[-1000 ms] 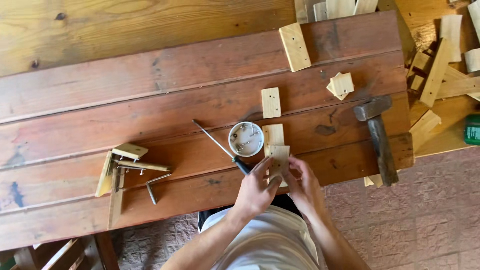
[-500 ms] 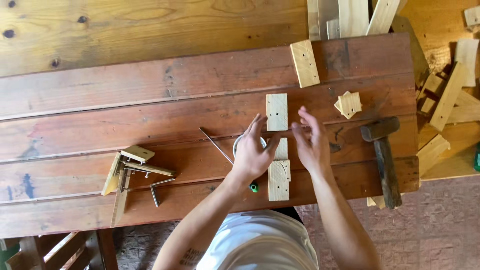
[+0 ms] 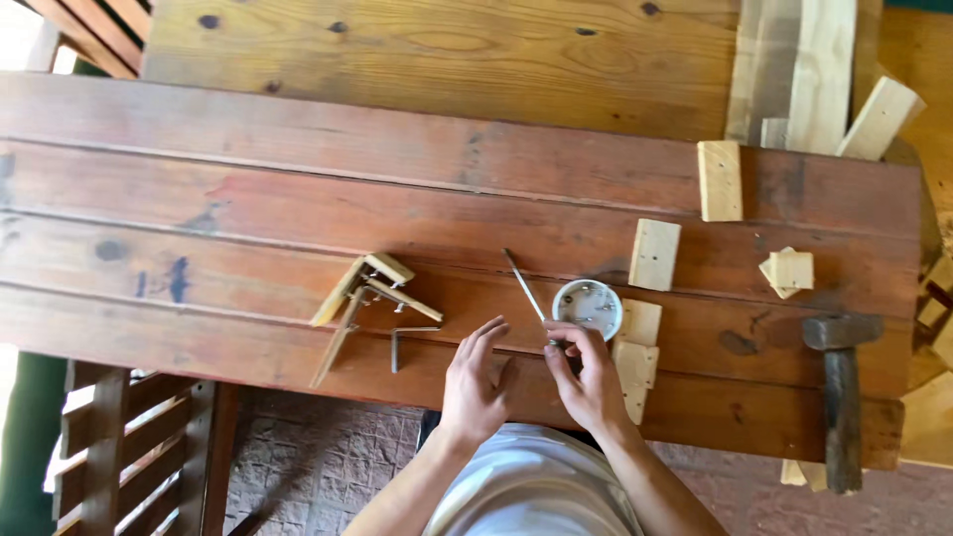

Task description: The person assembles small wooden pieces using metal brackets and screws. They align the wood, insert screws, and tighten them with a screwdriver on a wooden workbench.

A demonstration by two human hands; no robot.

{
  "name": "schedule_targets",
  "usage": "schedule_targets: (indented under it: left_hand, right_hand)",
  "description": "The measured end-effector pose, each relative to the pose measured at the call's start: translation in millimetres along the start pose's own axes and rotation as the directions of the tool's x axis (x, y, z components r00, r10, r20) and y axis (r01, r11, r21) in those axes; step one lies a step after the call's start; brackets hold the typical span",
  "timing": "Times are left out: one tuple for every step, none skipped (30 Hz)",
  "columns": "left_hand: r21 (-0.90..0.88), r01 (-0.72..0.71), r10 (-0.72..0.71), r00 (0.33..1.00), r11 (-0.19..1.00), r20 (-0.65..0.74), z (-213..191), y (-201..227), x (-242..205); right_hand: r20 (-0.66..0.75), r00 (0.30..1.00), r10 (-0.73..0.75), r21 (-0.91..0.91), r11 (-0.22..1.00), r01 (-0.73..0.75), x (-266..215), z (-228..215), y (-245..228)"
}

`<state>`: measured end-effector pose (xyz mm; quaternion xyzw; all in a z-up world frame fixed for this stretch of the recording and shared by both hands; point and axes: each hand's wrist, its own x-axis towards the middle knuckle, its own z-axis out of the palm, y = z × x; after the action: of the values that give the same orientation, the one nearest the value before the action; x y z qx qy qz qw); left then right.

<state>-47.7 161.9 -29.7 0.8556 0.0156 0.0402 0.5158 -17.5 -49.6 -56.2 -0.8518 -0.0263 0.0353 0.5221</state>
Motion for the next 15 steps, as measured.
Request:
schedule_targets:
  left_hand:
    - [0.009,0.0,0.0,0.999,1.0,-0.054,-15.5,-5.2,-4.8]
    - [0.019,0.001,0.001,0.994,1.0,-0.109,-31.1,-11.1,-9.8]
    - [0.023,0.009,-0.006,0.992,1.0,-0.123,-47.0,-19.0,-11.8]
    - [0.025,-0.003,0.008,0.984,1.0,-0.177,-63.1,-27.1,-13.8]
    - [0.025,-0.015,0.02,0.973,1.0,-0.229,-79.1,-34.9,-15.8]
    - [0.027,-0.005,0.012,0.97,1.0,-0.241,-96.3,-42.2,-15.1]
    - [0.043,-0.002,0.015,0.955,0.999,-0.297,-112.9,-49.8,-13.0]
    - [0.06,0.003,0.019,0.936,0.998,-0.352,-128.9,-57.4,-10.6]
    - [0.057,0.01,0.011,0.935,0.998,-0.355,-146.2,-65.9,-8.0]
    - [0.081,0.027,0.006,0.923,0.996,-0.386,-163.0,-74.6,-5.1]
    - [0.102,0.043,0.004,0.91,0.994,-0.416,-179.1,-83.7,-1.2]
    - [0.098,0.048,-0.003,0.908,0.994,-0.419,-190.3,-97.2,2.4]
    - [0.11,0.063,-0.014,0.918,0.992,-0.397,-202.6,-110.7,6.1]
    - [0.123,0.077,-0.026,0.926,0.989,-0.376,-214.8,-124.1,10.0]
    - [0.119,0.081,-0.03,0.925,0.99,-0.379,-224.5,-131.8,12.6]
  right_hand:
    - [0.049,0.999,-0.022,0.003,1.0,0.022,3.7,10.6,-6.5]
    - [0.098,0.994,-0.044,0.006,0.999,0.044,7.4,22.0,-12.8]
    - [0.112,0.992,-0.052,0.01,0.999,0.051,12.2,32.4,-18.6]
    - [0.128,0.989,-0.074,0.009,0.997,0.073,17.2,43.4,-24.5]
    - [0.145,0.985,-0.094,0.006,0.996,0.094,22.1,53.8,-31.0]
    - [0.159,0.982,-0.099,0.008,0.995,0.099,28.1,61.6,-43.9]
    - [0.178,0.979,-0.099,0.019,0.995,0.097,35.0,69.2,-56.5]
    - [0.198,0.975,-0.1,0.03,0.995,0.096,42.2,76.4,-68.6]
    - [0.206,0.974,-0.097,0.027,0.995,0.094,51.5,89.2,-64.9]
    - [0.233,0.967,-0.105,0.049,0.994,0.096,61.0,101.8,-60.6]
    - [0.258,0.959,-0.113,0.069,0.993,0.098,71.4,113.9,-56.0]
    - [0.265,0.958,-0.111,0.065,0.993,0.097,79.4,120.0,-68.3]
    - [0.289,0.953,-0.094,0.041,0.995,0.086,87.7,127.0,-81.1]
    - [0.312,0.947,-0.077,0.016,0.997,0.076,96.3,133.9,-93.9]
    - [0.317,0.945,-0.076,0.012,0.997,0.076,102.1,141.8,-101.5]
